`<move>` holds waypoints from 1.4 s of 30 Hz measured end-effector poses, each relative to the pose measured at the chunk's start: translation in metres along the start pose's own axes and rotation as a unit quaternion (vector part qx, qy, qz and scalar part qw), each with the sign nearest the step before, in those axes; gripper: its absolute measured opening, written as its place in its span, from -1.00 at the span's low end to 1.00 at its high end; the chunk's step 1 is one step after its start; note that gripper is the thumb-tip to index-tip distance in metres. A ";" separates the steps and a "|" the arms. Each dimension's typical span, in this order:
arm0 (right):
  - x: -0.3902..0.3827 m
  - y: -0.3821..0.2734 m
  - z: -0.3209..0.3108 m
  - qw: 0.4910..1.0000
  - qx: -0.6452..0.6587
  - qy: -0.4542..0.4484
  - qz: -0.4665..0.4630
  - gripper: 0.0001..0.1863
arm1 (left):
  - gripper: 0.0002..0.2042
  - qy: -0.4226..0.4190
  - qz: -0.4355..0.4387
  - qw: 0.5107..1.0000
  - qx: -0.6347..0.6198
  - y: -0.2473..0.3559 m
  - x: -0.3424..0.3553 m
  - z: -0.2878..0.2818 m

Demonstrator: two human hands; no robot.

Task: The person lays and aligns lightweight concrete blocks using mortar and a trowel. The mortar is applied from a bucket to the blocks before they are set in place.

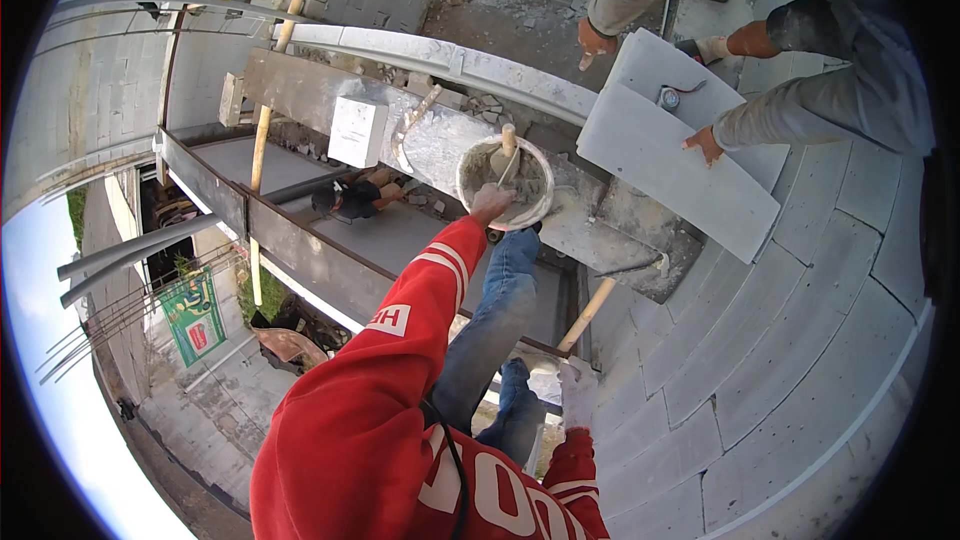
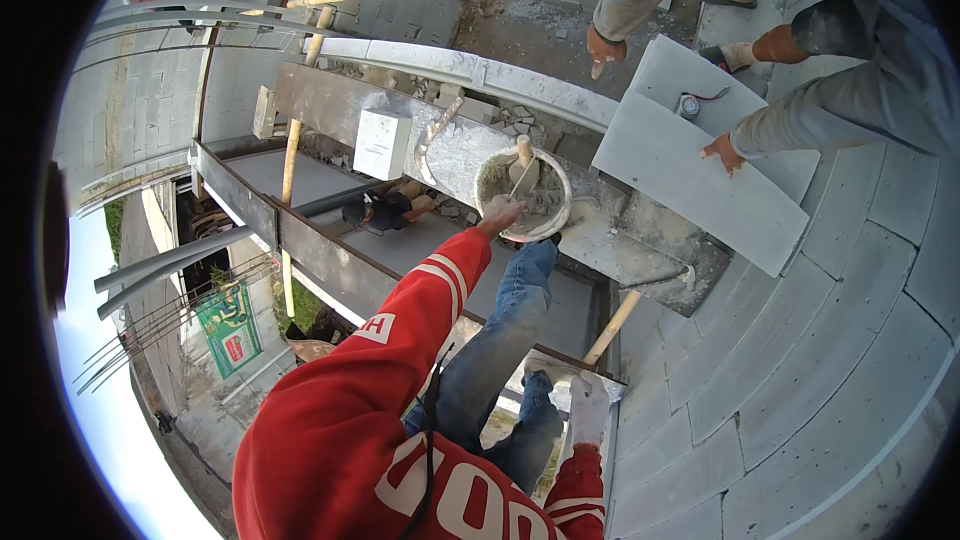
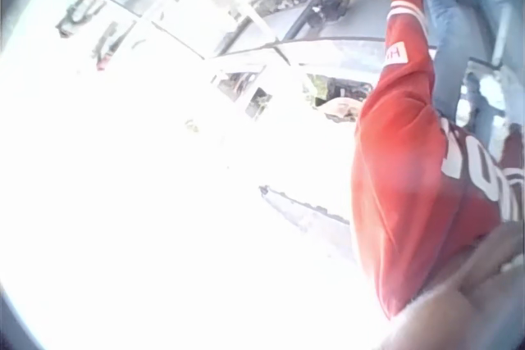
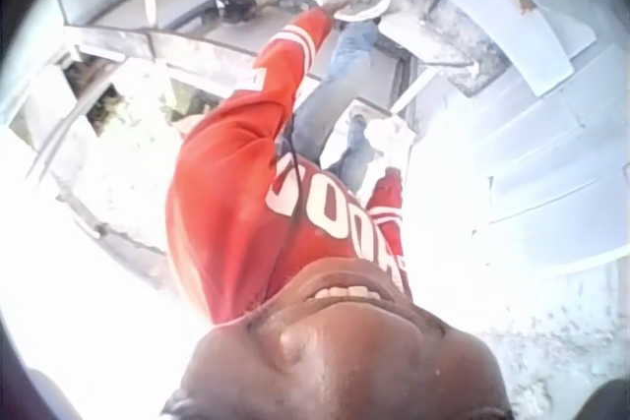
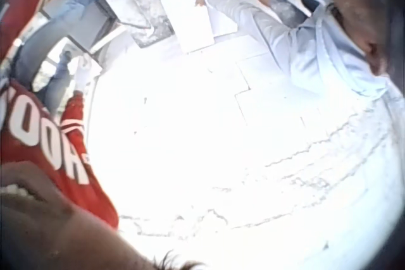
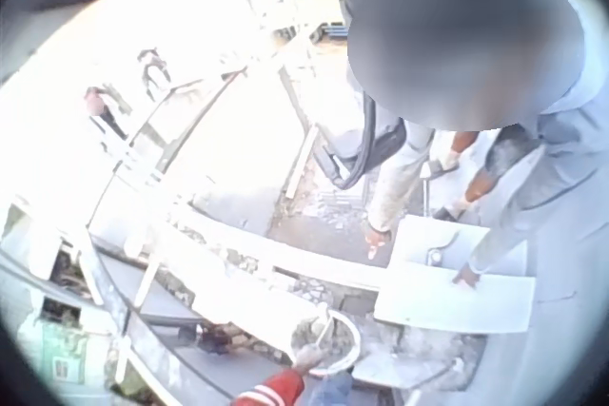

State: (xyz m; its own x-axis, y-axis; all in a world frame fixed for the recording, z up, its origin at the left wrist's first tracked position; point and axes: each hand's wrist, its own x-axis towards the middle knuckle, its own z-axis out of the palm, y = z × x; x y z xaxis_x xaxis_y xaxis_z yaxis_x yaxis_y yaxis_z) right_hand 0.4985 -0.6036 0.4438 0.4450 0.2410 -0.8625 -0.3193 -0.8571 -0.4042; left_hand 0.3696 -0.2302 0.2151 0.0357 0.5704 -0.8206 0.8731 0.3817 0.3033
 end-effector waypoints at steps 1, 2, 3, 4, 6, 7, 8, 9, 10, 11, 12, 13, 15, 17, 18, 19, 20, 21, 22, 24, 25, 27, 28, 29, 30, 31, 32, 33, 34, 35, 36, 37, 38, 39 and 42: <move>-0.003 0.002 0.000 0.999 -0.015 -0.011 -0.028 -0.59 | -0.61 -0.005 -0.009 1.000 -0.007 -0.012 0.003 0.000; -0.003 0.002 -0.006 0.999 -0.011 -0.044 -0.001 -0.61 | -0.62 0.009 0.016 1.000 0.018 -0.026 0.008 -0.005; -0.006 0.004 -0.011 0.999 -0.017 -0.040 0.003 -0.61 | -0.63 0.021 0.049 0.998 0.045 -0.036 0.008 -0.009; -0.010 0.010 -0.019 0.999 -0.023 -0.025 0.030 -0.62 | -0.63 0.004 0.053 0.998 0.044 -0.033 0.002 -0.007; -0.015 0.032 -0.038 0.998 -0.034 0.015 0.042 -0.63 | -0.47 -0.107 0.077 0.990 0.049 -0.011 -0.010 -0.008; -0.013 0.043 -0.046 0.998 -0.035 0.021 0.037 -0.63 | -0.47 -0.107 0.083 0.990 0.045 -0.002 -0.013 -0.006; -0.013 0.050 -0.050 0.999 -0.023 0.034 0.024 -0.62 | -0.43 -0.040 0.128 0.988 0.073 -0.006 -0.016 -0.011; -0.014 0.058 -0.054 0.999 -0.012 0.045 0.011 -0.62 | -0.38 0.030 0.170 0.980 0.102 -0.015 -0.023 -0.016; -0.013 0.071 -0.059 0.999 -0.014 0.040 0.003 -0.62 | -0.38 0.039 0.170 0.980 0.099 -0.027 -0.033 -0.018; -0.009 0.085 -0.063 0.998 -0.009 0.054 -0.017 -0.61 | -0.40 0.085 0.208 0.969 0.103 -0.039 -0.045 -0.023; -0.012 0.093 -0.066 0.997 -0.004 0.066 -0.039 -0.60 | -0.42 0.132 0.245 0.954 0.109 -0.053 -0.060 -0.029; -0.016 0.101 -0.072 0.997 -0.005 0.057 -0.051 -0.60 | -0.43 0.182 0.279 0.936 0.114 -0.068 -0.077 -0.035; -0.047 0.115 -0.097 0.985 -0.128 0.101 -0.063 -0.57 | -0.51 0.130 0.194 0.971 0.050 -0.071 -0.156 -0.013; -0.043 0.148 -0.108 0.975 -0.135 0.123 -0.124 -0.60 | -0.59 0.059 0.149 0.982 -0.097 -0.127 -0.209 -0.013; -0.045 0.170 -0.116 0.964 -0.141 0.144 -0.173 -0.61 | -0.69 0.053 0.148 0.965 -0.212 -0.155 -0.237 -0.006; -0.054 0.189 -0.128 0.963 -0.144 0.146 -0.172 -0.61 | -0.69 0.050 0.148 0.964 -0.215 -0.162 -0.272 0.001; -0.065 0.208 -0.139 0.961 -0.184 0.152 -0.137 -0.60 | -0.76 -0.013 0.162 0.958 -0.237 -0.172 -0.309 0.010; -0.074 0.223 -0.152 0.957 -0.219 0.161 -0.102 -0.60 | -0.82 -0.077 0.181 0.946 -0.256 -0.165 -0.354 0.016; -0.089 0.240 -0.163 0.956 -0.232 0.154 -0.088 -0.60 | -0.83 -0.130 0.207 0.938 -0.244 -0.155 -0.395 0.020; -0.097 0.292 -0.178 0.969 -0.189 0.148 -0.066 -0.62 | -0.85 -0.222 0.322 0.888 -0.244 -0.124 -0.496 0.015; -0.100 0.325 -0.187 0.978 -0.147 0.142 -0.036 -0.64 | -0.83 -0.276 0.364 0.851 -0.260 -0.117 -0.537 0.020; -0.107 0.417 -0.222 0.973 -0.198 0.109 -0.049 -0.69 | -0.77 -0.432 0.450 0.729 -0.281 -0.088 -0.631 0.008; -0.111 0.442 -0.232 0.966 -0.241 0.058 -0.075 -0.73 | -0.75 -0.525 0.477 0.626 -0.323 -0.082 -0.670 0.003; -0.122 0.437 -0.224 0.965 -0.246 0.045 -0.075 -0.73 | -0.68 -0.555 0.520 0.535 -0.370 -0.084 -0.707 0.007; -0.139 0.423 -0.211 0.987 -0.148 0.053 0.045 -0.75 | -0.69 -0.569 0.555 0.478 -0.372 -0.088 -0.741 0.012; -0.159 0.403 -0.197 0.983 -0.046 0.065 0.168 -0.76 | -0.69 -0.584 0.588 0.417 -0.374 -0.092 -0.763 0.014; -0.173 0.394 -0.191 0.983 -0.053 0.071 0.162 -0.76 | -0.69 -0.588 0.582 0.413 -0.380 -0.096 -0.775 0.010; -0.180 0.391 -0.186 0.986 -0.052 0.064 0.147 -0.76 | -0.73 -0.555 0.614 0.405 -0.389 -0.099 -0.783 0.005; -0.187 0.392 -0.184 0.988 -0.053 0.056 0.134 -0.76 | -0.75 -0.519 0.643 0.397 -0.400 -0.103 -0.794 0.001; -0.191 0.380 -0.174 0.988 -0.091 0.033 0.118 -0.75 | -0.75 -0.525 0.635 0.396 -0.405 -0.105 -0.798 -0.009; -0.193 0.362 -0.162 0.987 -0.128 0.010 0.102 -0.75 | -0.76 -0.456 0.618 0.438 -0.466 -0.105 -0.794 -0.021; -0.198 0.347 -0.148 0.989 -0.127 0.015 0.071 -0.73 | -0.74 -0.381 0.593 0.478 -0.524 -0.105 -0.791 -0.031; -0.183 0.364 -0.151 0.984 -0.171 0.021 0.040 -0.72 | -0.73 -0.330 0.612 0.461 -0.551 -0.104 -0.792 -0.036; -0.171 0.377 -0.146 0.976 -0.207 0.051 -0.034 -0.60 | -0.70 -0.269 0.625 0.454 -0.575 -0.105 -0.799 -0.041; -0.207 0.292 -0.095 0.980 -0.180 0.025 -0.077 -0.55 | -0.71 -0.281 0.606 0.435 -0.604 -0.105 -0.818 -0.057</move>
State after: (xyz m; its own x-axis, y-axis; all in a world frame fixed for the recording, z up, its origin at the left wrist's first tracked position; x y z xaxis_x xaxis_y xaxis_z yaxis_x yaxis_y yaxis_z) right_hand 0.3929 -0.9472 0.5329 0.5076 0.3646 -0.7807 0.0657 -0.9198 -0.3869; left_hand 0.2211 -0.6947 0.8822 0.5226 0.7470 0.4109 -0.8332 0.3452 0.4321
